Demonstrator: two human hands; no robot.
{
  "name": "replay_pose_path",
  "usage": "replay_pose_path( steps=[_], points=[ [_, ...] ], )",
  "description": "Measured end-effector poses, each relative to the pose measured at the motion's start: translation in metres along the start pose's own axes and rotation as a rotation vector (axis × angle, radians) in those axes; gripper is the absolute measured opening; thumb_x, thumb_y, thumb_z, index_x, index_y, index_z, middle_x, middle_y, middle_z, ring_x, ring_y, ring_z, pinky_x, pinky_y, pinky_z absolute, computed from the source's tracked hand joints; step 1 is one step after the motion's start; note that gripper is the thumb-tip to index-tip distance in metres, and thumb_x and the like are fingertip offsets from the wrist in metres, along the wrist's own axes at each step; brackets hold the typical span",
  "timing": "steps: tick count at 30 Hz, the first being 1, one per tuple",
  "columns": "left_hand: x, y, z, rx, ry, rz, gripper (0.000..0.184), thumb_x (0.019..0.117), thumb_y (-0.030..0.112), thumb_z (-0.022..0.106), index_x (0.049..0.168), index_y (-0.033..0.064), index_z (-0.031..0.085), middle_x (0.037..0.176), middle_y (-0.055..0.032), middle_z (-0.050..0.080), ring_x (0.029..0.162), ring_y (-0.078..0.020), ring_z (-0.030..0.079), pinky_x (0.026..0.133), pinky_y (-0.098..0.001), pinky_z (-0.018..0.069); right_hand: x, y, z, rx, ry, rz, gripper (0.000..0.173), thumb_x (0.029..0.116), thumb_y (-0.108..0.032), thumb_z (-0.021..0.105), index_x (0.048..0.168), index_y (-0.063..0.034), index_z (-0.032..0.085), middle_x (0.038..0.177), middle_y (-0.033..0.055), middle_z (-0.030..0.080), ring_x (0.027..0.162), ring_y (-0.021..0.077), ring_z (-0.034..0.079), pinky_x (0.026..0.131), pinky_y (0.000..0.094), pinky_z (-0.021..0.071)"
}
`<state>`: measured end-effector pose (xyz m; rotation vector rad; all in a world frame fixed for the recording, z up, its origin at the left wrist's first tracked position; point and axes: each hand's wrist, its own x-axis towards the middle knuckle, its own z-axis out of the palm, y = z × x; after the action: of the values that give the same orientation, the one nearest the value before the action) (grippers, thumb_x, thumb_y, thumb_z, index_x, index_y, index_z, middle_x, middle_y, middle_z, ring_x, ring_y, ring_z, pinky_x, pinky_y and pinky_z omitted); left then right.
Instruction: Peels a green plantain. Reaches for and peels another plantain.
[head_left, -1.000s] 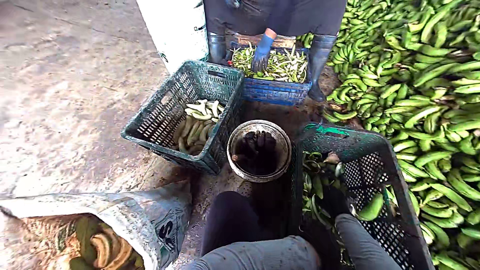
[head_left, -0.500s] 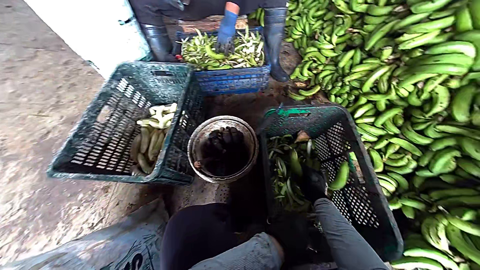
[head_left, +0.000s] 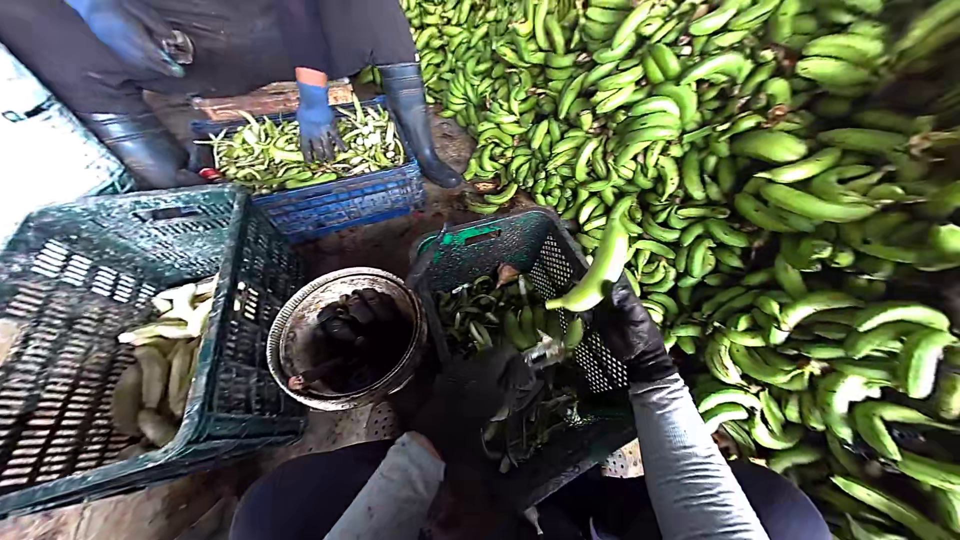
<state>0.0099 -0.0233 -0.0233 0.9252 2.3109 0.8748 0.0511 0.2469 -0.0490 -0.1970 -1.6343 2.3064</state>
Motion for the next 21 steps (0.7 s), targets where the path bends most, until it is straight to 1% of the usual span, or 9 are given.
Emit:
replay_pose_path(
  steps=[2, 4, 7, 8, 10, 13, 17, 19, 21],
  points=[
    [-0.002, 0.004, 0.004, -0.252, 0.152, 0.112, 0.04, 0.1065, 0.041, 0.049, 0.128, 0.01, 0.064, 0.099, -0.0029, 0.069, 0.084, -0.0109, 0.066, 0.078, -0.0351, 0.0573, -0.002, -0.019, 0.003, 0.125, 0.023, -0.114, 0.066, 0.0924, -0.053, 0.067, 0.146, -0.0249, 0.04, 0.122, 0.0045, 0.065, 0.097, 0.0208, 0.069, 0.077, 0.0398, 0.0618],
    [0.0, 0.014, 0.021, -0.645, 0.273, 0.218, 0.037, 0.1078, 0.032, 0.048, 0.128, 0.0045, 0.061, 0.09, -0.0003, 0.066, 0.074, -0.007, 0.062, 0.067, -0.0252, 0.0557, -0.007, -0.03, 0.013, 0.125, 0.115, -0.217, 0.057, 0.0991, -0.045, 0.06, 0.147, -0.0246, 0.037, 0.121, 0.0049, 0.064, 0.1, 0.021, 0.069, 0.079, 0.0398, 0.0618],
    [-0.003, 0.045, 0.038, -1.065, 0.317, 0.252, 0.031, 0.1089, 0.026, 0.043, 0.122, 0.0006, 0.057, 0.08, -0.0011, 0.063, 0.066, -0.0093, 0.061, 0.061, -0.0248, 0.0555, -0.023, -0.041, 0.036, -0.036, 0.174, -0.345, 0.07, 0.0974, -0.045, 0.063, 0.153, -0.0189, 0.029, 0.124, 0.0068, 0.064, 0.106, 0.0221, 0.068, 0.086, 0.0434, 0.0614],
    [-0.005, 0.054, 0.04, -1.114, 0.323, 0.252, 0.031, 0.1093, 0.025, 0.042, 0.12, -0.0002, 0.057, 0.078, -0.0014, 0.063, 0.064, -0.0091, 0.061, 0.06, -0.0241, 0.0553, -0.031, -0.043, 0.044, -0.09, 0.179, -0.382, 0.077, 0.0959, -0.048, 0.065, 0.155, -0.0168, 0.027, 0.126, 0.0072, 0.064, 0.107, 0.022, 0.068, 0.088, 0.0432, 0.0612],
    [-0.005, 0.06, 0.047, -1.175, 0.294, 0.29, 0.033, 0.1096, 0.027, 0.041, 0.122, -0.0005, 0.056, 0.081, -0.0026, 0.062, 0.066, -0.0095, 0.061, 0.061, -0.0236, 0.0553, -0.044, -0.042, 0.057, -0.113, 0.194, -0.444, 0.084, 0.0902, -0.054, 0.071, 0.153, -0.0159, 0.03, 0.123, 0.0068, 0.066, 0.104, 0.021, 0.069, 0.086, 0.0415, 0.0617],
    [-0.003, 0.067, 0.052, -1.175, 0.273, 0.308, 0.033, 0.1103, 0.028, 0.038, 0.122, 0.001, 0.054, 0.084, -0.0026, 0.061, 0.068, -0.0095, 0.061, 0.061, -0.023, 0.0552, -0.057, -0.037, 0.063, -0.111, 0.195, -0.492, 0.087, 0.0883, -0.054, 0.073, 0.154, -0.0154, 0.031, 0.126, 0.0056, 0.064, 0.108, 0.0191, 0.067, 0.093, 0.0407, 0.0594],
    [-0.003, 0.068, 0.057, -1.165, 0.275, 0.31, 0.038, 0.1106, 0.031, 0.037, 0.126, 0.0003, 0.054, 0.086, -0.0036, 0.061, 0.069, -0.0106, 0.061, 0.062, -0.0238, 0.0549, -0.065, -0.035, 0.068, -0.063, 0.236, -0.488, 0.086, 0.088, -0.05, 0.074, 0.153, -0.0134, 0.032, 0.123, 0.0065, 0.066, 0.105, 0.0194, 0.069, 0.09, 0.0405, 0.0605],
    [-0.005, 0.063, 0.064, -1.183, 0.248, 0.259, 0.039, 0.1105, 0.032, 0.037, 0.127, 0.0005, 0.053, 0.086, -0.004, 0.061, 0.07, -0.0113, 0.061, 0.062, -0.0246, 0.0548, -0.066, -0.036, 0.069, 0.101, 0.206, -0.459, 0.078, 0.0903, -0.046, 0.073, 0.152, -0.0178, 0.034, 0.123, 0.0075, 0.066, 0.105, 0.0211, 0.069, 0.089, 0.0417, 0.0607],
    [-0.008, 0.047, 0.077, -1.168, 0.191, 0.114, 0.04, 0.11, 0.033, 0.037, 0.127, 0.0004, 0.053, 0.083, -0.0041, 0.06, 0.067, -0.0121, 0.059, 0.06, -0.0266, 0.0535, -0.065, -0.045, 0.072, 0.375, 0.132, -0.417, 0.053, 0.0943, -0.039, 0.068, 0.142, -0.0246, 0.05, 0.117, 0.0061, 0.069, 0.104, 0.0224, 0.07, 0.088, 0.0437, 0.0607]
  ],
)
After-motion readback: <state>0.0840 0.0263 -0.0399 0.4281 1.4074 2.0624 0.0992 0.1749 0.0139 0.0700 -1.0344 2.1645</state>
